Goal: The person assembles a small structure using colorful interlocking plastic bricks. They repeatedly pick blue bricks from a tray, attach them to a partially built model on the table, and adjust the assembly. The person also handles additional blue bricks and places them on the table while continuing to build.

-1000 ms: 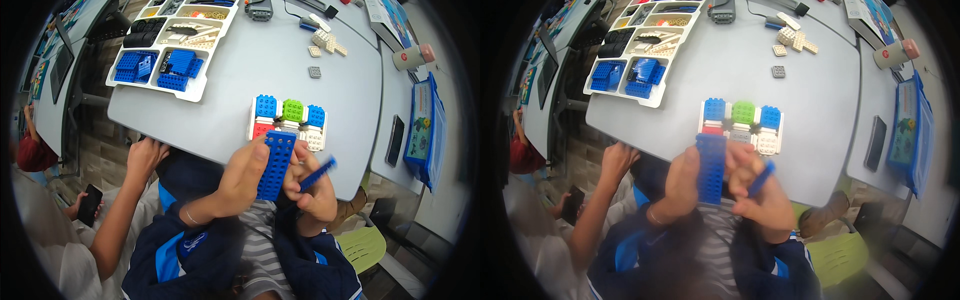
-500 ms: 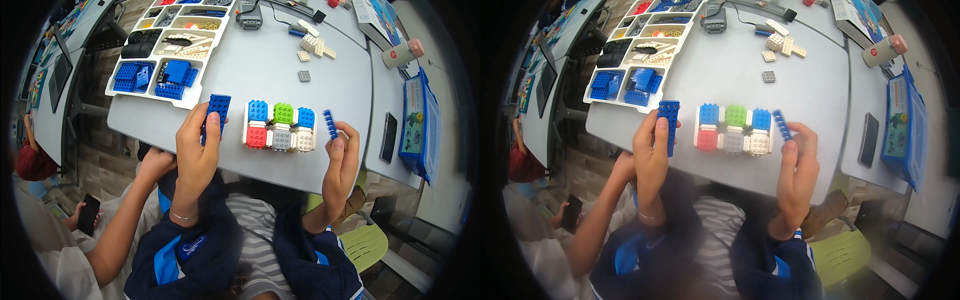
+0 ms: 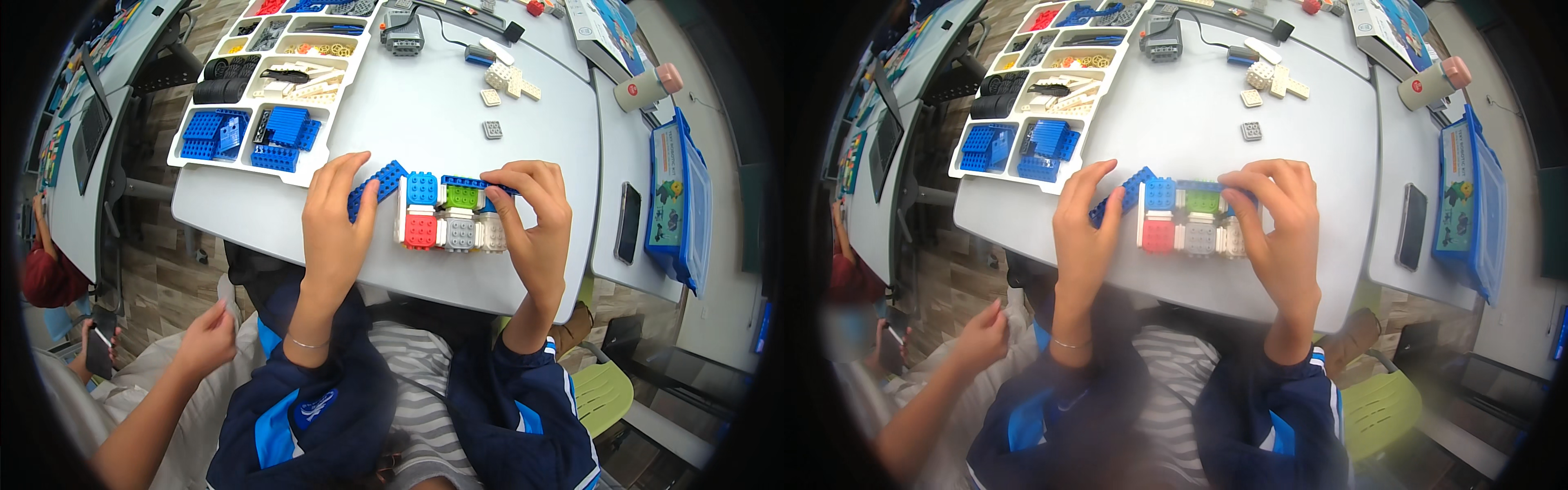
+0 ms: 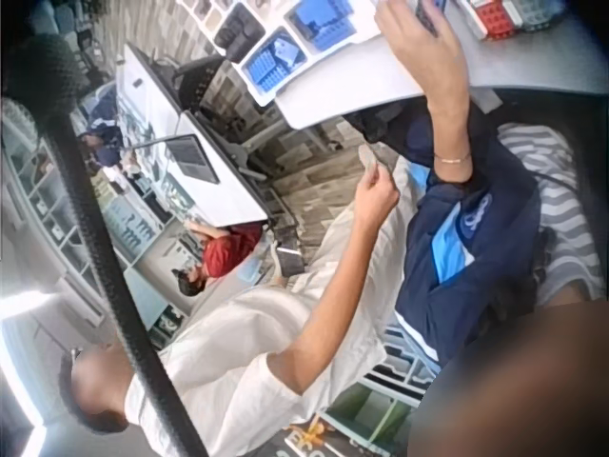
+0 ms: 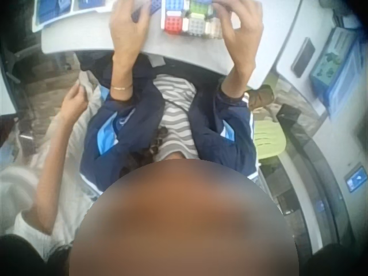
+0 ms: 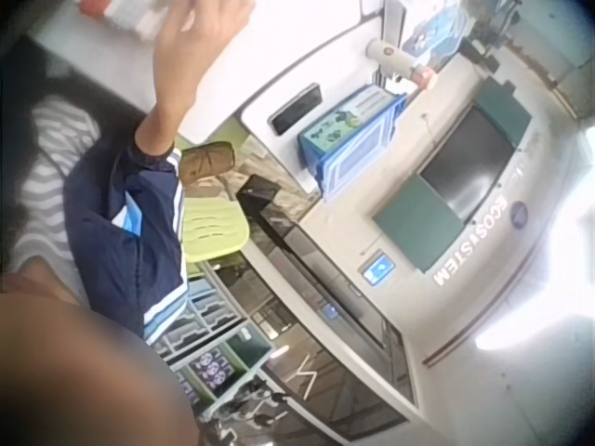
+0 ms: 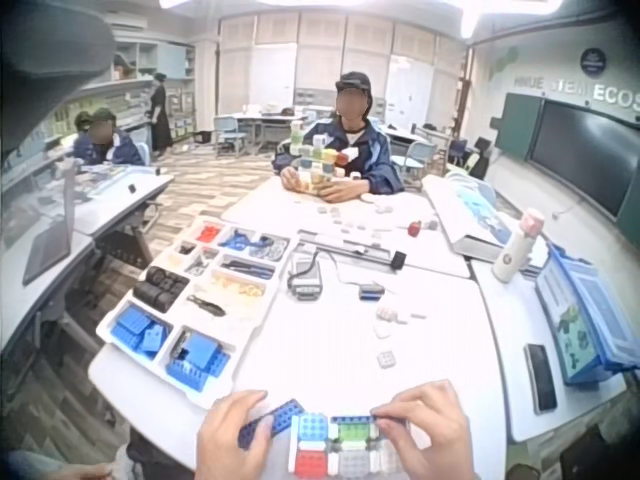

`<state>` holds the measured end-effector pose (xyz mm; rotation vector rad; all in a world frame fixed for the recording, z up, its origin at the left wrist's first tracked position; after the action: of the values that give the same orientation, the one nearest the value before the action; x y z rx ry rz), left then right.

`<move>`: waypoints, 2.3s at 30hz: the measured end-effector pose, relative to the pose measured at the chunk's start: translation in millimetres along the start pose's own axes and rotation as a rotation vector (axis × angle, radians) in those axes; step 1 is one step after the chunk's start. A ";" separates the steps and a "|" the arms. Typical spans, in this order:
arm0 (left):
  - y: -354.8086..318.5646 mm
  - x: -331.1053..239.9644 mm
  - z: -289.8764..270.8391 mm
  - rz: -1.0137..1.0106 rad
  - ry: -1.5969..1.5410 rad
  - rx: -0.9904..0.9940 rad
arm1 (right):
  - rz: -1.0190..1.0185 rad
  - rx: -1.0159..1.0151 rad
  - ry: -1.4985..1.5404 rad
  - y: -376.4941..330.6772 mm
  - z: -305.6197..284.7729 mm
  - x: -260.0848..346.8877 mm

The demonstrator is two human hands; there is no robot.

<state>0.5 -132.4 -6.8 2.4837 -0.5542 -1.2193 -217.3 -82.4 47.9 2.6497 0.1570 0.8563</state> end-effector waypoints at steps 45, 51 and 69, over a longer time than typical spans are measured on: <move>16.9 -8.2 27.7 -0.277 -0.814 0.296 | 0.166 -0.041 0.332 -5.3 8.6 -21.6; 16.2 -6.7 27.4 -0.290 -0.839 0.298 | 0.228 0.020 0.368 -7.9 11.7 -23.9; 18.2 -6.3 22.9 -0.282 -0.810 0.294 | 0.190 -0.037 0.338 -6.1 12.4 -21.9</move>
<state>-25.1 -147.9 -7.9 2.2506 -0.6076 -2.4349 -227.8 -85.0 24.4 2.4946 -0.0280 1.3525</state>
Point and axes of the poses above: each hand's wrist, its own y-axis towards the middle knuckle, its own z-axis out of the palm, x = y × z, the point moved 7 cm from there along y, towards the middle knuckle, and after that the axes turned 5 degrees about x, right-handed, at the moved point
